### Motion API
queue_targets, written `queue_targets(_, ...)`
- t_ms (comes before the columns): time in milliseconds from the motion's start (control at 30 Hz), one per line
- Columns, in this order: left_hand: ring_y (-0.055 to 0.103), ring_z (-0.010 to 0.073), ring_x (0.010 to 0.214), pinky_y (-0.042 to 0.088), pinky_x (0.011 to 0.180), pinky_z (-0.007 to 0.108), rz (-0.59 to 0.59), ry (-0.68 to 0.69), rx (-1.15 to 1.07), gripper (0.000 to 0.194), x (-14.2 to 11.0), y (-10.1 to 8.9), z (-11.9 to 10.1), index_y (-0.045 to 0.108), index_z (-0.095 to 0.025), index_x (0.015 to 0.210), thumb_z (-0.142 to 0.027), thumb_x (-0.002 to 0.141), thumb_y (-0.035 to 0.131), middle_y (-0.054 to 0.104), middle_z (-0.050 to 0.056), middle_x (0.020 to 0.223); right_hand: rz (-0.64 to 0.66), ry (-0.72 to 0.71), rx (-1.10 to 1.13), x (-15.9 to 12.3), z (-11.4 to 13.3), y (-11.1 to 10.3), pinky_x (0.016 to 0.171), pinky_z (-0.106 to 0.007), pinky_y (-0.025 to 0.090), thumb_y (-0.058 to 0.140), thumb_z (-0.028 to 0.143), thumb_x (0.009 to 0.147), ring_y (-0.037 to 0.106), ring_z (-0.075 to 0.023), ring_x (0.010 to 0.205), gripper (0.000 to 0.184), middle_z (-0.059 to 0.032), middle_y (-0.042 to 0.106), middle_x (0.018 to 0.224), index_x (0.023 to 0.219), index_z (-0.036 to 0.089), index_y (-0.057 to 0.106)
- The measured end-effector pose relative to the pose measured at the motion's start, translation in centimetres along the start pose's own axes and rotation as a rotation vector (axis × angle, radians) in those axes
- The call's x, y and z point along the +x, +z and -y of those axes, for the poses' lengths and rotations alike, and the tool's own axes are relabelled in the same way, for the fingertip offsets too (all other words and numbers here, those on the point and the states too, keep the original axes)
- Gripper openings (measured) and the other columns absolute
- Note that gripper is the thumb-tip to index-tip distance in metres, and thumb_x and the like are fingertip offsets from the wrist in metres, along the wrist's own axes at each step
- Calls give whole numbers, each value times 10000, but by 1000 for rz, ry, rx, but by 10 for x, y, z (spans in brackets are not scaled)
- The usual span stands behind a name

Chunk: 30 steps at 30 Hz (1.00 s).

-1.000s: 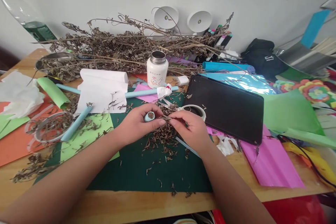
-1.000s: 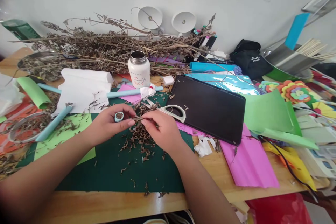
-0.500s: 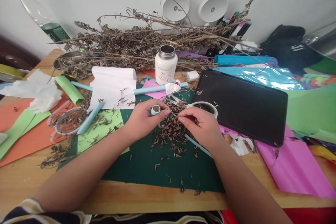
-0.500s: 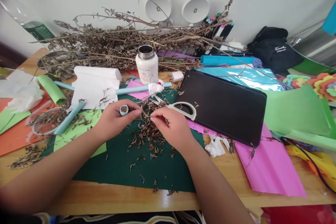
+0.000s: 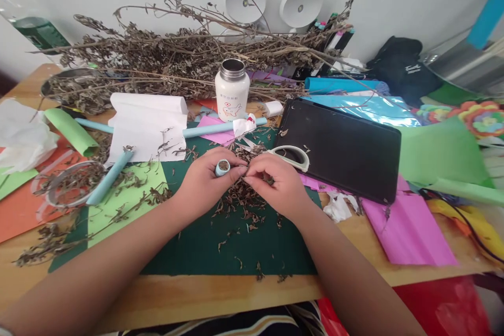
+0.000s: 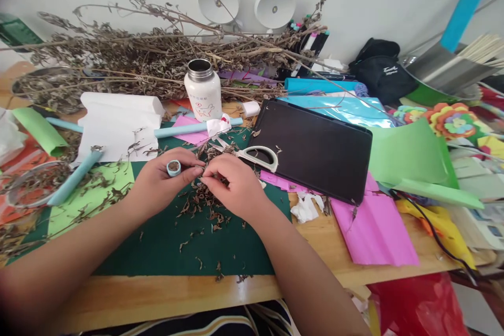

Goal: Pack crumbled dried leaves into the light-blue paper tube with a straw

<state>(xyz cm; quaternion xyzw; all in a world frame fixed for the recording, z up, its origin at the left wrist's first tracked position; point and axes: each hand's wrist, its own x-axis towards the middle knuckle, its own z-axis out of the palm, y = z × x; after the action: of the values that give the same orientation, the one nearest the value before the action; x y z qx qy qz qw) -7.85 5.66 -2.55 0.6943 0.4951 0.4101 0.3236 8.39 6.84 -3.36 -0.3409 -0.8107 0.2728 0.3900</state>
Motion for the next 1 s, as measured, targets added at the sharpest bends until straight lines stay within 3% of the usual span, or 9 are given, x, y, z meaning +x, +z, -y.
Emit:
queue_targets(200,548,142,706,430,645,245,113,-100,-201,152,-3,-3,-8,612,-139,766,-271,746,540,610,32,792,-136,-11,33,-4,-2,5,529,-220,437,538,141,725,525,-105,665,115,-19,554,787,794,199,468)
queue_targets(333,552,143,706,432,645,242,164,-111,-306,133,-4,-6,-9,621,-150,769,-261,711,578,617,27,801,-228,-154,-39,-4,-1,5,577,-238,472,521,110,736,564,-115,703,121,-19,588,756,805,203,485)
queue_targets(433,548,146,678,430,614,243,113,-184,-344,144,-6,-2,-8,630,-145,755,-254,661,622,620,31,750,-269,-240,-64,-3,-1,4,625,-260,481,528,79,721,577,-118,719,141,-22,608,765,776,206,503)
queue_targets(600,471,73,482,379,471,191,-72,-337,-561,118,-7,9,-9,580,-133,655,-205,599,655,560,-20,589,-287,-280,-118,-3,0,3,612,-287,474,543,73,707,563,-129,675,139,-30,621,733,764,200,530)
queue_targets(733,467,59,441,369,442,171,-93,-420,-690,139,-5,11,-14,534,-125,620,-192,598,654,549,-32,527,-234,-278,-189,-4,1,5,657,-301,479,568,125,704,565,-145,726,123,-53,633,782,806,182,530)
queue_targets(900,483,69,387,366,399,161,37,-454,-613,155,-7,7,-19,545,-114,680,-257,676,606,519,-36,436,-288,-297,-347,-5,3,9,640,-293,482,563,119,700,569,-151,698,97,-49,638,749,764,180,524)
queue_targets(1000,491,77,367,361,377,156,135,-435,-621,175,-8,3,-19,543,-125,813,-267,714,566,515,-44,419,-338,-298,-367,-5,2,8,632,-313,476,549,84,693,571,-168,696,115,-68,640,749,763,172,526)
